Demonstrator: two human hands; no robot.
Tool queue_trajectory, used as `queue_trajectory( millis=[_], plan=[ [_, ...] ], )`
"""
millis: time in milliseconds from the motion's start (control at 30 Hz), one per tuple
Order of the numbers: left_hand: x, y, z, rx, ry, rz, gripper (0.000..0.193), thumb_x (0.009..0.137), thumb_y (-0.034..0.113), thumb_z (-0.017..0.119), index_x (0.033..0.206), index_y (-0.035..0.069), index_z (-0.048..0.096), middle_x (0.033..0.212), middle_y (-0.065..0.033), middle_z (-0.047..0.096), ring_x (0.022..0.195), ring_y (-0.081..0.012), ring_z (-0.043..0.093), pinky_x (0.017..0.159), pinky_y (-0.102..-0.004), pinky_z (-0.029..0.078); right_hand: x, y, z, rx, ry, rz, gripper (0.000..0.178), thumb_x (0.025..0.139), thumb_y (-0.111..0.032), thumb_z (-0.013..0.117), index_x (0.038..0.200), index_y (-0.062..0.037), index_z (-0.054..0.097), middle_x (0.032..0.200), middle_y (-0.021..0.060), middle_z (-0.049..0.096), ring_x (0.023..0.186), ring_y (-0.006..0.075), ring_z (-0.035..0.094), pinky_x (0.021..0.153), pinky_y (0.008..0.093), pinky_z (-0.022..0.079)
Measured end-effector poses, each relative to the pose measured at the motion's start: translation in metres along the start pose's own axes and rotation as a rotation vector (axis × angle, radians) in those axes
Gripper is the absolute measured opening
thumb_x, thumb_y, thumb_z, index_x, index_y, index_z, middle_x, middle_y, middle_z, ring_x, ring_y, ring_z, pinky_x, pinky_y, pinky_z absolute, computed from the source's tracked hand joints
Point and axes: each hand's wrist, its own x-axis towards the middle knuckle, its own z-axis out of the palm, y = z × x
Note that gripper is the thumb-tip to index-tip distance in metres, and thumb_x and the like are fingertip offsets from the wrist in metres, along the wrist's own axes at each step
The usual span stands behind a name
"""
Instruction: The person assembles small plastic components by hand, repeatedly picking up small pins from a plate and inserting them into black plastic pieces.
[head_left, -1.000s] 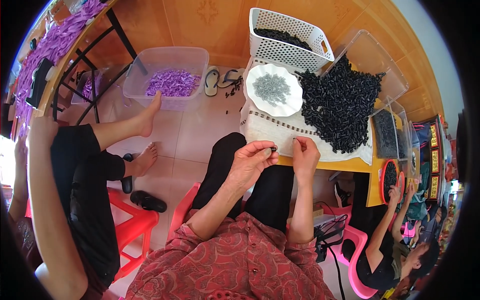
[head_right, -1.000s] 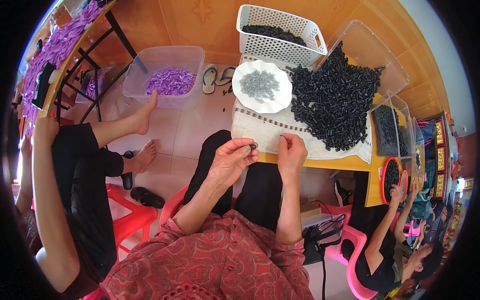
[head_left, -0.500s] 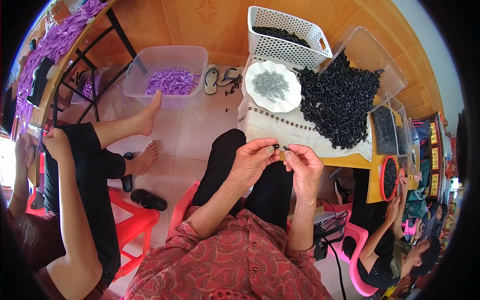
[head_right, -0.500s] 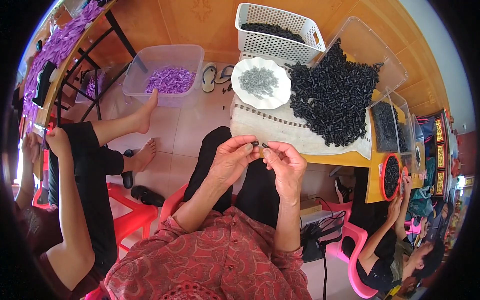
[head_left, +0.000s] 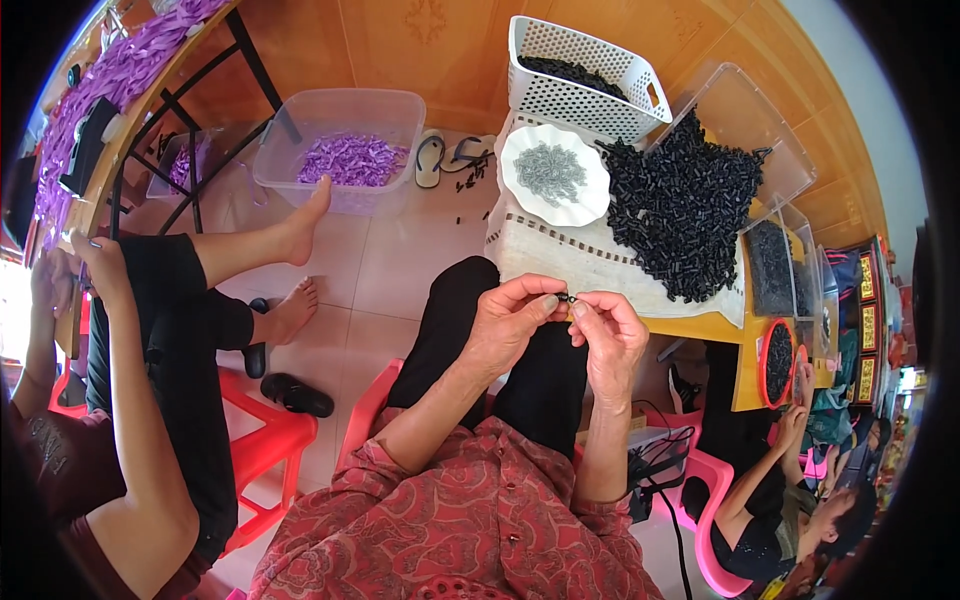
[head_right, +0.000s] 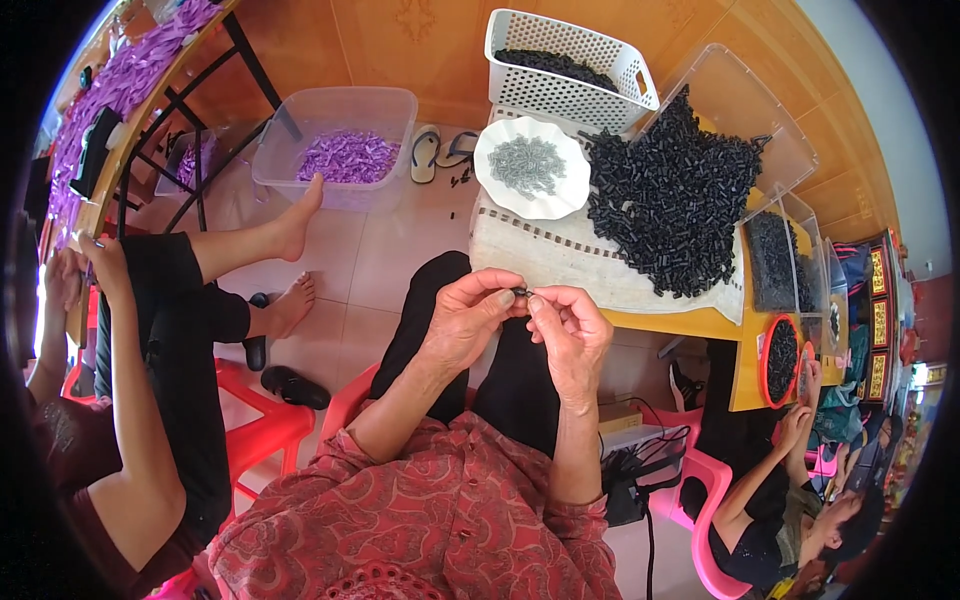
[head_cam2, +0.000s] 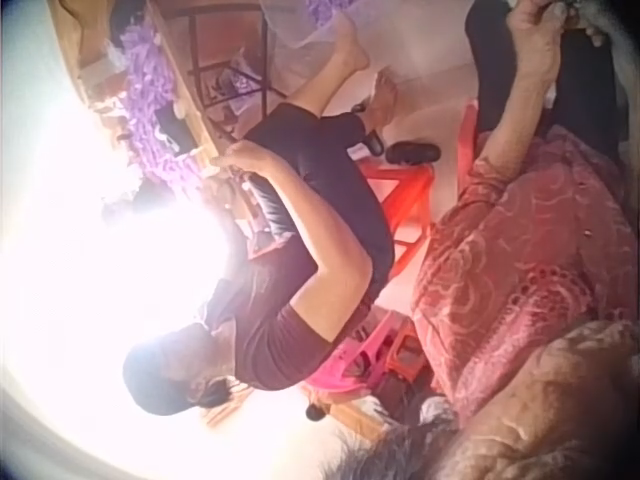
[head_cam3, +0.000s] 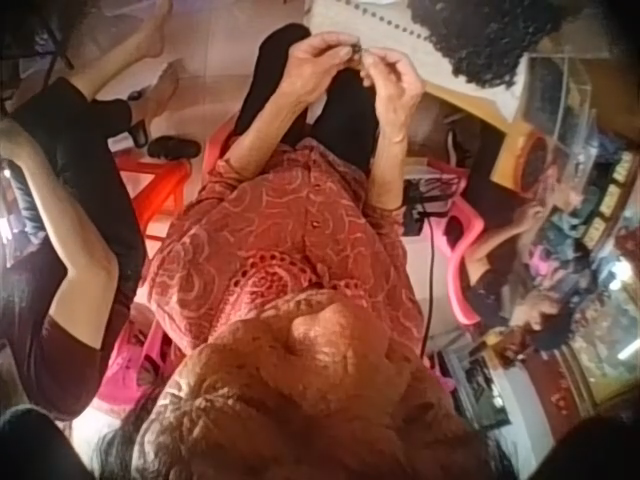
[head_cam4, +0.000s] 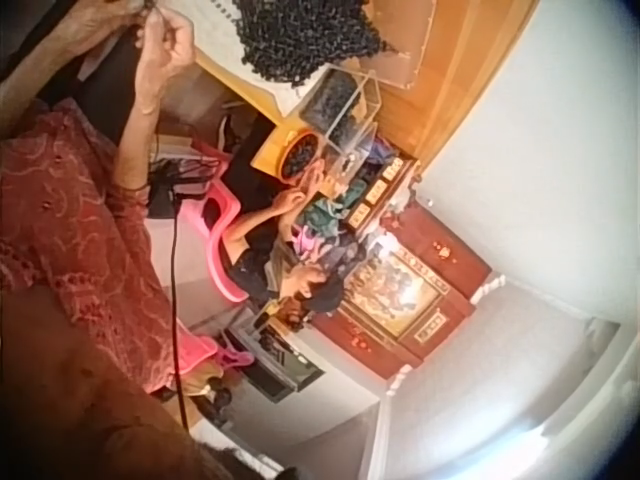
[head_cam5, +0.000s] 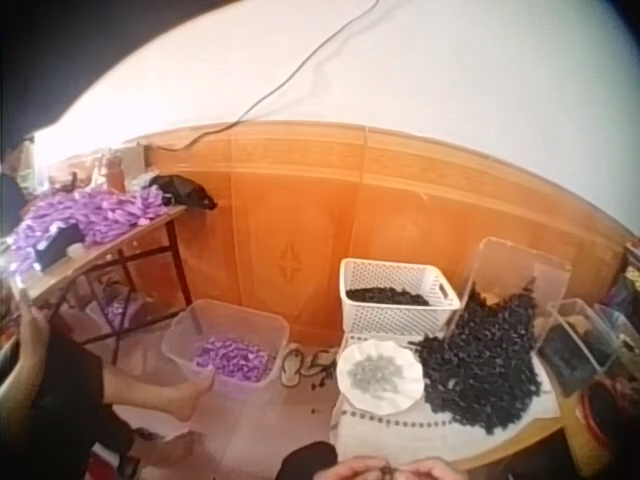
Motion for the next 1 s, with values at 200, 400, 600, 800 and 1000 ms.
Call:
queue_trajectory(
  millis=[200, 400, 600, 800, 1000],
  plan=[
    [0.000, 0.003, 0.002, 0.073, -0.001, 0.023, 0.018, 0.092, -0.002, 0.056, 0.108, -0.001, 0.063, 0.097, -0.0044, 0.064, 0.088, -0.0121, 0.063, 0.082, -0.0261, 0.053, 0.000, -0.001, 0.002, -0.021, 0.011, -0.003, 0.009, 0.086, -0.001, 0.065, 0.094, 0.0019, 0.063, 0.076, 0.0031, 0.063, 0.061, 0.0059, 0.055, 0.053, 0.0185, 0.045],
    [0.000, 0.003, 0.002, 0.149, -0.013, 0.062, 0.017, 0.092, -0.002, 0.056, 0.107, -0.001, 0.063, 0.097, -0.0035, 0.063, 0.088, -0.0116, 0.063, 0.082, -0.0254, 0.053, -0.004, -0.006, 0.006, -0.093, 0.030, 0.007, 0.008, 0.086, -0.003, 0.066, 0.093, 0.0009, 0.063, 0.075, 0.0025, 0.063, 0.060, 0.0055, 0.056, 0.052, 0.0184, 0.046],
    [0.000, 0.000, 0.002, 0.026, -0.005, 0.040, 0.019, 0.092, -0.002, 0.056, 0.109, -0.001, 0.063, 0.102, -0.0052, 0.063, 0.091, -0.0129, 0.061, 0.083, -0.0269, 0.053, -0.006, -0.005, 0.014, -0.168, 0.071, -0.069, 0.008, 0.086, -0.004, 0.066, 0.091, 0.0010, 0.063, 0.073, 0.0021, 0.063, 0.058, 0.0041, 0.056, 0.051, 0.0182, 0.047],
    [-0.002, -0.002, 0.002, -0.057, -0.002, 0.051, 0.019, 0.091, -0.003, 0.056, 0.108, -0.002, 0.064, 0.103, -0.0062, 0.063, 0.093, -0.0133, 0.060, 0.084, -0.0274, 0.052, -0.008, -0.005, 0.023, -0.221, 0.114, -0.175, 0.006, 0.086, -0.001, 0.066, 0.089, 0.0017, 0.062, 0.069, 0.0020, 0.062, 0.056, 0.0028, 0.054, 0.049, 0.0179, 0.046],
    [-0.003, 0.010, 0.000, 0.245, -0.017, 0.139, 0.017, 0.090, -0.004, 0.058, 0.106, -0.001, 0.065, 0.100, -0.0052, 0.063, 0.090, -0.0119, 0.061, 0.080, -0.0245, 0.051, -0.011, -0.008, 0.025, -0.240, 0.099, -0.225, 0.005, 0.086, -0.001, 0.066, 0.088, 0.0020, 0.061, 0.069, 0.0017, 0.062, 0.057, 0.0026, 0.054, 0.048, 0.0181, 0.046]
  ],
)
